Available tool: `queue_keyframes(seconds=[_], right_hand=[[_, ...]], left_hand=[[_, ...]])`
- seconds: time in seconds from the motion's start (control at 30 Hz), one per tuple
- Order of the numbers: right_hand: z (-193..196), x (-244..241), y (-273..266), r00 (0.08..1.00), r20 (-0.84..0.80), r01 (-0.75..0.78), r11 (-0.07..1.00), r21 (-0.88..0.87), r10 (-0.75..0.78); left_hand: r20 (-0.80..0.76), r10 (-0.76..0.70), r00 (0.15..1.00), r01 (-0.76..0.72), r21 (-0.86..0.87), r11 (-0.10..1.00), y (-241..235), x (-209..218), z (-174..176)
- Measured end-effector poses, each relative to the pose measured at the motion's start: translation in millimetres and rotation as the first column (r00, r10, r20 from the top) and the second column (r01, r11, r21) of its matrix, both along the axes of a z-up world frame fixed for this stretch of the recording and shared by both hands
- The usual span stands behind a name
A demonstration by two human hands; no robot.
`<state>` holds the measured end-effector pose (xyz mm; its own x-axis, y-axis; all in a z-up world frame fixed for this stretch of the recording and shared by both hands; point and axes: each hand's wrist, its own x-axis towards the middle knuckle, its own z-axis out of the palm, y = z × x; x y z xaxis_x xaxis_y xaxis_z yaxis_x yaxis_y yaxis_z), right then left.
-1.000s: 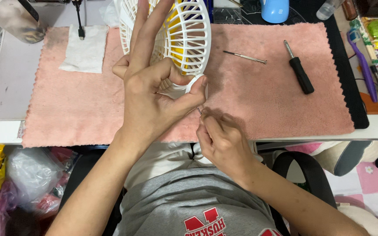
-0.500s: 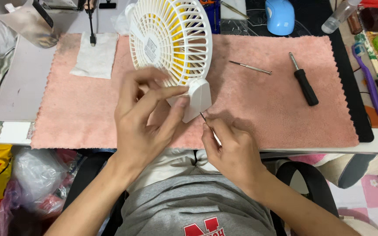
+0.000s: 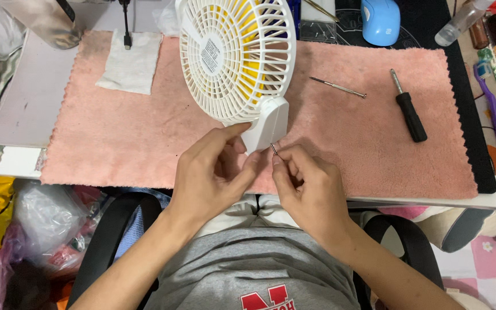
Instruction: The person assembles a small white portable fan by inserting and tightening screws into the base and housing using a screwdriver. They rotate the fan to access different screw holes and secure the components together.
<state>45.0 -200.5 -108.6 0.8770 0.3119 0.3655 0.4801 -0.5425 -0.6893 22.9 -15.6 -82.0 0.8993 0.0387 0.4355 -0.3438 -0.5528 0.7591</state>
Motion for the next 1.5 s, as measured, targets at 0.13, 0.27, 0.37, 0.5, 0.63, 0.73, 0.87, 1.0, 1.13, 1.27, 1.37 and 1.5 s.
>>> queue_keyframes(seconds=[0.13, 0.27, 0.37, 0.5, 0.63, 0.73, 0.87, 1.0, 1.13, 1.27, 1.37, 1.5], right_hand=[[-10, 2, 2, 0.986, 0.162, -0.018, 0.999, -0.028, 0.022], [-19, 9, 2, 0.918, 0.387, -0.050, 0.994, -0.102, 0.086], [-20, 9, 2, 0.901, 0.420, -0.064, 0.990, -0.128, 0.113], [-14, 9, 2, 0.914, 0.395, -0.029, 0.985, -0.170, 0.095], [-12, 11, 2, 0.906, 0.418, -0.041, 0.997, -0.066, 0.065], [-11, 10, 2, 0.918, 0.393, -0.038, 0.999, -0.039, 0.050], [10, 11, 0, 0.946, 0.321, -0.040, 0.999, -0.036, 0.049], [19, 17, -9, 0.932, 0.353, -0.049, 0.993, -0.104, 0.083], [22, 26, -12, 0.962, 0.264, -0.058, 0.996, -0.073, 0.075], [21, 37, -17, 0.956, 0.289, -0.040, 0.997, -0.060, 0.056], [17, 45, -19, 0.953, 0.301, -0.012, 0.997, -0.080, 0.036], [27, 54, -18, 0.979, 0.195, -0.032, 0.990, -0.141, 0.059]], left_hand=[[0.151, -0.043, 0.988, 0.019, 0.157, 0.987, 6, 9, -3], [0.235, -0.175, 0.956, 0.134, 0.180, 0.974, 14, 20, -12], [0.241, -0.228, 0.943, 0.178, 0.213, 0.961, 17, 25, -17], [0.322, -0.162, 0.933, 0.134, 0.105, 0.985, 16, 28, -28], [0.297, -0.122, 0.947, 0.111, 0.053, 0.992, 20, 29, -32], [0.299, -0.057, 0.953, 0.055, 0.015, 0.998, 21, 28, -34], [0.317, 0.032, 0.948, -0.006, -0.084, 0.996, 28, 29, -25], [0.295, 0.096, 0.951, -0.036, -0.203, 0.979, 40, 32, -16], [0.253, 0.067, 0.965, 0.047, -0.418, 0.907, 55, 40, -9], [0.194, 0.061, 0.979, 0.047, -0.508, 0.860, 56, 42, -5], [0.161, 0.056, 0.985, 0.035, -0.510, 0.860, 54, 42, -3], [0.157, 0.052, 0.986, 0.037, -0.513, 0.858, 56, 46, -6]])
